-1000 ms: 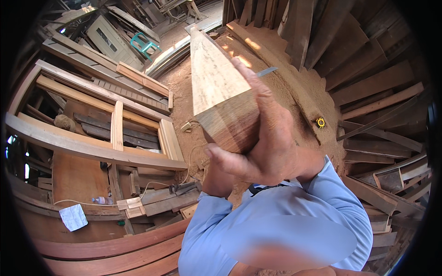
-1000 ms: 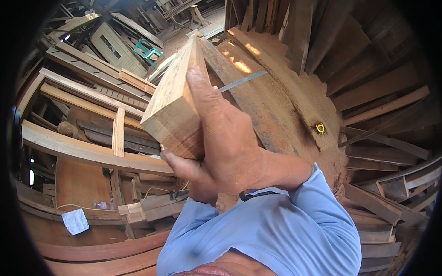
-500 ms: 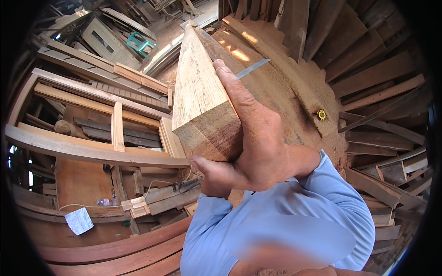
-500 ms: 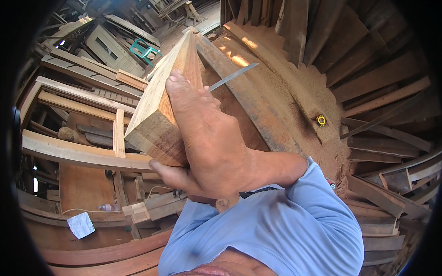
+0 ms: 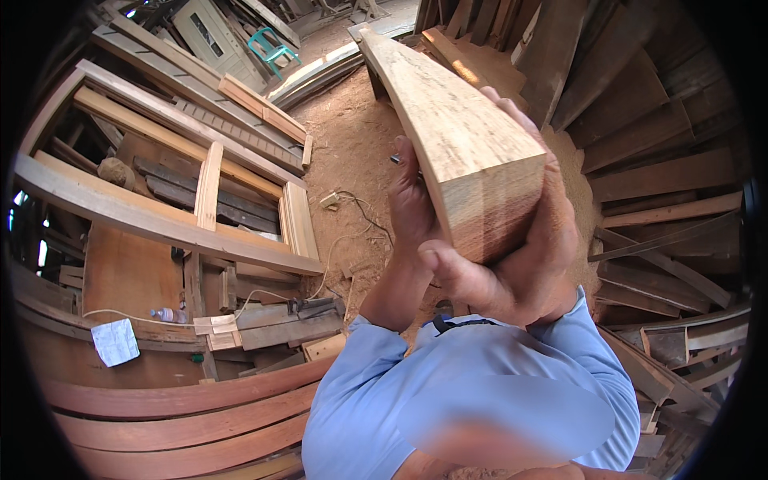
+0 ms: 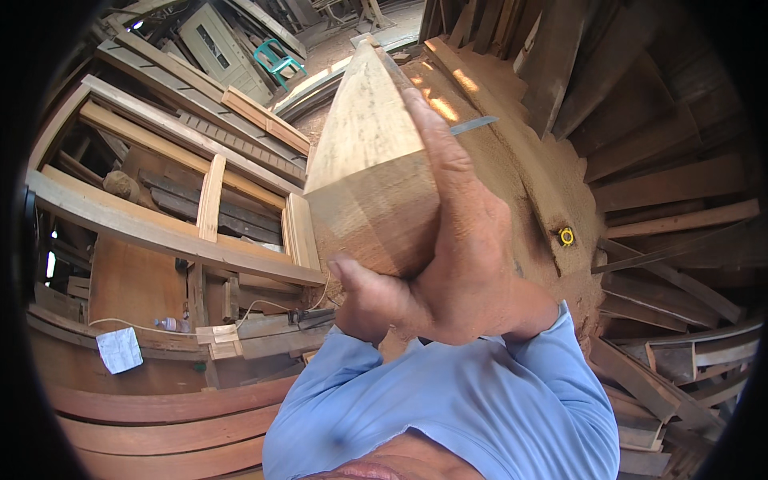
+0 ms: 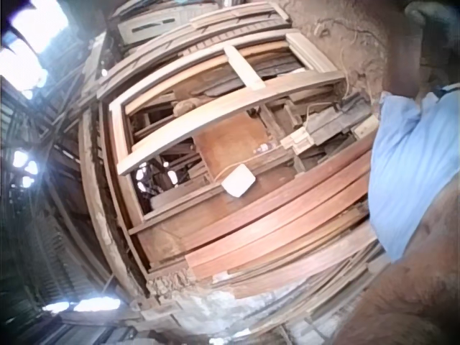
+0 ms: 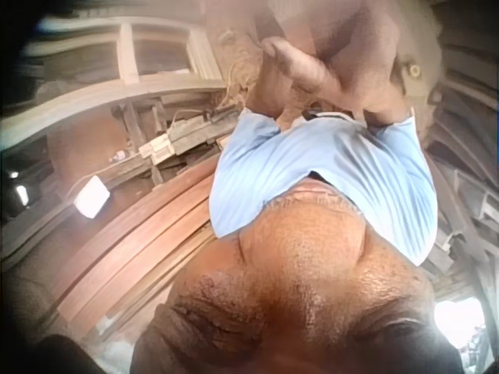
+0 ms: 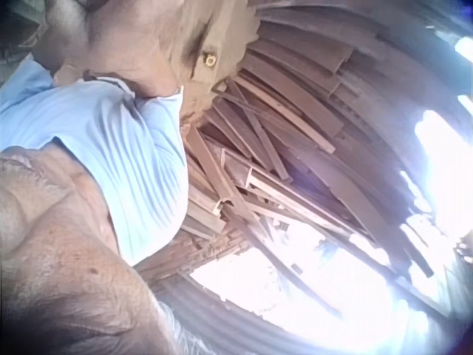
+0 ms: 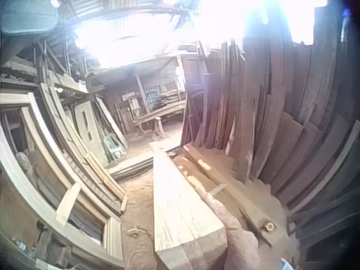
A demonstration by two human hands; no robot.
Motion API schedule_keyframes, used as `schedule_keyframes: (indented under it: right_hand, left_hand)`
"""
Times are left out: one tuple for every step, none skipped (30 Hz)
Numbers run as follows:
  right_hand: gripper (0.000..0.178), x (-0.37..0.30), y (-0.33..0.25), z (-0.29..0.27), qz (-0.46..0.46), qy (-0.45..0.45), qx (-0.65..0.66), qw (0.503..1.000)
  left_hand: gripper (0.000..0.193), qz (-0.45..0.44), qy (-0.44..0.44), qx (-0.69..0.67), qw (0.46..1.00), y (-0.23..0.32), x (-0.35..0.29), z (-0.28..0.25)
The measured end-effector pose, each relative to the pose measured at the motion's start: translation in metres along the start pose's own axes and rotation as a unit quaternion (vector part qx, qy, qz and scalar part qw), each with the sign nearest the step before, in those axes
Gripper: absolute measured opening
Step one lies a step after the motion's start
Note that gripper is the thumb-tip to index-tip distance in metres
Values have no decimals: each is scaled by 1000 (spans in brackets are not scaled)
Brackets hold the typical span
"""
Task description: The person smooths a long wooden plank using a handheld electric sander, repeatedly measuring and inspecting the plank with a metal ruler. The person flips and repositions the plank multiple times to sand different edges and surfaces.
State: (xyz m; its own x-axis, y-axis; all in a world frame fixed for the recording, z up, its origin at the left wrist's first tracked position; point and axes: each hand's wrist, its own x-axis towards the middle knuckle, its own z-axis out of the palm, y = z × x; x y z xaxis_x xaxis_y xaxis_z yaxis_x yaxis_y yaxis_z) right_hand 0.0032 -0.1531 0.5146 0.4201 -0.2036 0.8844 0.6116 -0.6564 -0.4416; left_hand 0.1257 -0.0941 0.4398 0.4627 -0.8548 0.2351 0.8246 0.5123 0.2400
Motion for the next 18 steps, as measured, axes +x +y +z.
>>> schedule_keyframes:
  right_hand:
    - [109, 1, 3, 0, -6, 8, 11, 1000]
    - [109, 0, 4, -3, -7, 14, 8, 1000]
    - [109, 0, 5, -2, -12, 29, 10, 999]
    - [109, 1, 5, -2, -5, 45, 9, 999]
    - [109, 1, 4, -2, 3, 61, 8, 998]
    - [109, 3, 4, -1, 13, 77, 8, 997]
    - [107, 5, 4, -2, 18, 89, 6, 996]
    - [106, 8, 3, -3, 22, 104, 4, 994]
    - [104, 11, 2, -3, 27, 118, 2, 993]
    - [103, 14, 0, -2, 37, 136, 2, 990]
    - [103, 15, -1, -2, 38, 145, -1, 989]
    - [102, 17, 0, -3, 39, 155, -6, 987]
    - [101, 18, -1, -4, 40, 165, -12, 985]
    - [101, 20, -2, -4, 45, 175, -1, 983]
    - [101, 20, -3, -4, 49, 179, 3, 983]
    - [101, 20, -3, -5, 53, 182, 8, 982]
    - [102, 19, -2, -8, 53, 180, -3, 982]
    - [102, 17, 0, -9, 52, 182, -9, 982]
  left_hand:
    - [61, 1, -6, -10, 1000, 0, 2, 7]
    - [60, -4, -15, -24, 1000, -3, 5, 14]
    - [60, -10, -18, -39, 999, -4, 7, 20]
    - [60, -11, -22, -52, 998, -5, 8, 26]
    - [60, -14, -23, -65, 997, -7, 9, 32]
    - [60, -17, -22, -78, 997, -8, 10, 37]
    - [60, -19, -21, -87, 996, -9, 11, 40]
    - [60, -22, -16, -91, 996, -10, 12, 42]
    - [60, -22, -11, -83, 996, -11, 13, 42]
    - [60, -18, 1, -54, 998, -11, 14, 39]
    - [58, -19, 17, 27, 999, -6, 14, 26]
    - [57, -25, 33, 107, 993, -2, 16, 12]
    - [51, -50, 49, 202, 977, 9, 12, -1]
    - [46, -76, 62, 299, 949, 20, 7, -13]
    - [42, -103, 71, 389, 913, 33, 2, -24]
    - [37, -127, 57, 541, 829, 51, -5, -49]
    - [31, -15, 90, 708, 700, 62, -11, -62]
    - [25, 101, 116, 834, 531, 74, -18, -73]
